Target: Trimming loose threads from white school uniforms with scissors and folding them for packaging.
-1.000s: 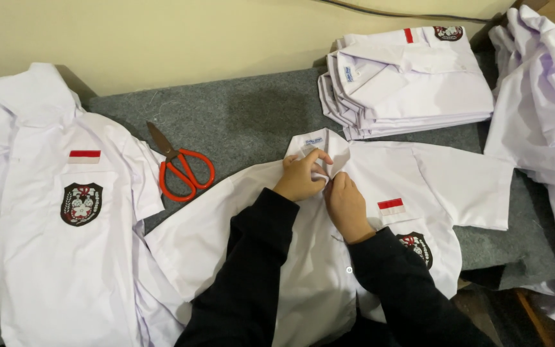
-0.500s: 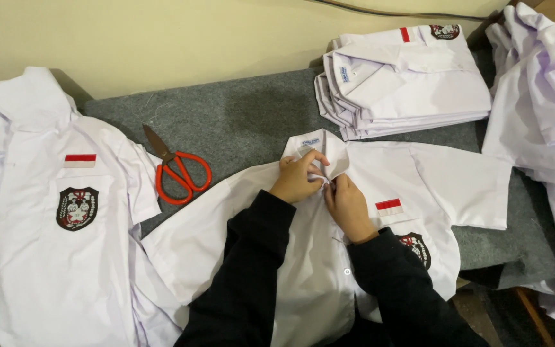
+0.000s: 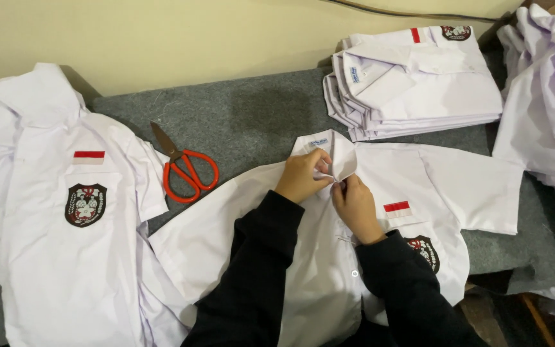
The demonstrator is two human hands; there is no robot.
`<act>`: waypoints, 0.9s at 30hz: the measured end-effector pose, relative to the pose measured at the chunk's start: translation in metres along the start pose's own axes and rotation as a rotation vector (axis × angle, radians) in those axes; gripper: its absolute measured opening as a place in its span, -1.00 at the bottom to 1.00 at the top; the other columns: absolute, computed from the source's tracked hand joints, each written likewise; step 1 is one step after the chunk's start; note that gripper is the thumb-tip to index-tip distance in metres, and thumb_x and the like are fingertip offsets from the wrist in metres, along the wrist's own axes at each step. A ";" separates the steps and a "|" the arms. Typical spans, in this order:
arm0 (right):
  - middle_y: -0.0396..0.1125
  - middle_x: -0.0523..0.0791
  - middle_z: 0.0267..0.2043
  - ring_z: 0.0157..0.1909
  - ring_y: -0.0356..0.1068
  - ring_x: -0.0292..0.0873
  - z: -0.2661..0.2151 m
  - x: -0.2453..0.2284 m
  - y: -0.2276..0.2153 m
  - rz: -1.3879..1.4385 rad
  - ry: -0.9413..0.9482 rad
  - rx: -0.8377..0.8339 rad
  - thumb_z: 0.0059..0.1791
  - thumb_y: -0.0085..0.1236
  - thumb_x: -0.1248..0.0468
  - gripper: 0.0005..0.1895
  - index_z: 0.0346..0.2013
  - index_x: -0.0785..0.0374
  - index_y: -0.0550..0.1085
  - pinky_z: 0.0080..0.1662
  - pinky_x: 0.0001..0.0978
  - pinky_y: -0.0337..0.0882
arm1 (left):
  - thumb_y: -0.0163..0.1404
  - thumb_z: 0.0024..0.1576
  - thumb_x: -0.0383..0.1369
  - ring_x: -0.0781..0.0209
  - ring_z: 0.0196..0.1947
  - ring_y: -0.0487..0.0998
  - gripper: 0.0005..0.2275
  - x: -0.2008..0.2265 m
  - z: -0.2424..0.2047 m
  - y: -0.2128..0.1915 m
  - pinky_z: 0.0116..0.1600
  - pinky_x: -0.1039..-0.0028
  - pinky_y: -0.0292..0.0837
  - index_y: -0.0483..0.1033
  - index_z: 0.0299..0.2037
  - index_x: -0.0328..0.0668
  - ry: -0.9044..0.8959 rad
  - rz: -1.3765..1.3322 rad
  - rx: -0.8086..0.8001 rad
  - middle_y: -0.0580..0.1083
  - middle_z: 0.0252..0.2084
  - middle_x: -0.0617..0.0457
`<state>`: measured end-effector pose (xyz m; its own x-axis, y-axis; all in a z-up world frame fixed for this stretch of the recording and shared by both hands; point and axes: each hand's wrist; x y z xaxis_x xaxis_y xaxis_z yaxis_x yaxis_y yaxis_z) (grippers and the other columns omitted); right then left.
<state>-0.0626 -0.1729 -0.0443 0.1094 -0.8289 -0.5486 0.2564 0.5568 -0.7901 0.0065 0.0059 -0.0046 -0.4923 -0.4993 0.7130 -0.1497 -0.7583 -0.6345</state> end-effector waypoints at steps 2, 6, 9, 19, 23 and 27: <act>0.39 0.06 -0.37 -0.32 0.48 0.29 0.000 -0.002 -0.001 -0.004 0.010 -0.007 0.03 0.07 0.20 -0.80 -0.21 0.28 0.37 -0.35 0.05 0.46 | 0.31 -0.16 -0.21 0.22 -0.20 0.67 -0.59 0.003 0.000 -0.001 0.03 0.38 0.43 0.44 -0.11 0.20 0.023 0.029 0.011 0.61 -0.37 0.29; 0.38 0.03 -0.39 -0.34 0.49 0.25 -0.002 -0.012 -0.007 -0.052 -0.045 0.045 0.03 0.07 0.25 -0.87 -0.23 0.26 0.39 -0.37 0.00 0.47 | 0.32 -0.16 -0.22 0.28 -0.21 0.66 -0.62 0.010 0.000 -0.007 -0.01 0.44 0.43 0.46 -0.15 0.22 0.060 0.027 0.026 0.61 -0.37 0.35; 0.36 -0.02 -0.42 -0.36 0.49 0.20 -0.002 -0.016 -0.009 -0.115 -0.101 0.085 0.02 0.08 0.27 -0.91 -0.25 0.22 0.40 -0.38 -0.06 0.48 | 0.32 -0.15 -0.21 0.30 -0.21 0.66 -0.64 0.008 0.001 -0.005 -0.02 0.45 0.42 0.48 -0.17 0.22 0.065 0.014 0.027 0.61 -0.38 0.36; 0.24 -0.19 -0.49 -0.47 0.46 0.00 -0.006 -0.016 -0.012 -0.270 -0.258 0.185 0.00 0.07 0.33 -0.95 -0.31 0.10 0.40 -0.44 -0.25 0.45 | 0.33 -0.17 -0.21 0.28 -0.19 0.65 -0.62 0.008 0.000 -0.009 -0.01 0.45 0.41 0.48 -0.16 0.23 0.045 -0.010 0.001 0.60 -0.37 0.36; 0.23 -0.18 -0.50 -0.46 0.45 0.01 -0.005 -0.012 -0.009 -0.247 -0.259 0.197 0.01 0.06 0.31 -0.95 -0.32 0.09 0.39 -0.44 -0.24 0.44 | 0.33 -0.17 -0.19 0.31 -0.19 0.65 -0.62 0.003 0.001 -0.004 -0.01 0.47 0.41 0.48 -0.16 0.24 0.039 -0.014 -0.002 0.61 -0.37 0.38; 0.23 -0.15 -0.53 -0.47 0.43 0.04 -0.003 -0.008 -0.008 -0.128 -0.250 0.167 0.00 0.06 0.33 -0.93 -0.34 0.10 0.37 -0.43 -0.21 0.43 | 0.34 -0.17 -0.18 0.33 -0.18 0.65 -0.63 0.000 0.002 -0.003 0.00 0.48 0.41 0.49 -0.16 0.25 0.037 -0.001 -0.015 0.61 -0.36 0.40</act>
<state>-0.0683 -0.1708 -0.0341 0.2928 -0.8909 -0.3472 0.4351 0.4475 -0.7813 0.0083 0.0070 -0.0025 -0.5234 -0.4825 0.7023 -0.1629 -0.7523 -0.6383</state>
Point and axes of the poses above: each hand's wrist, its own z-axis towards the middle knuckle, its own y-axis out of the palm, x = y × z
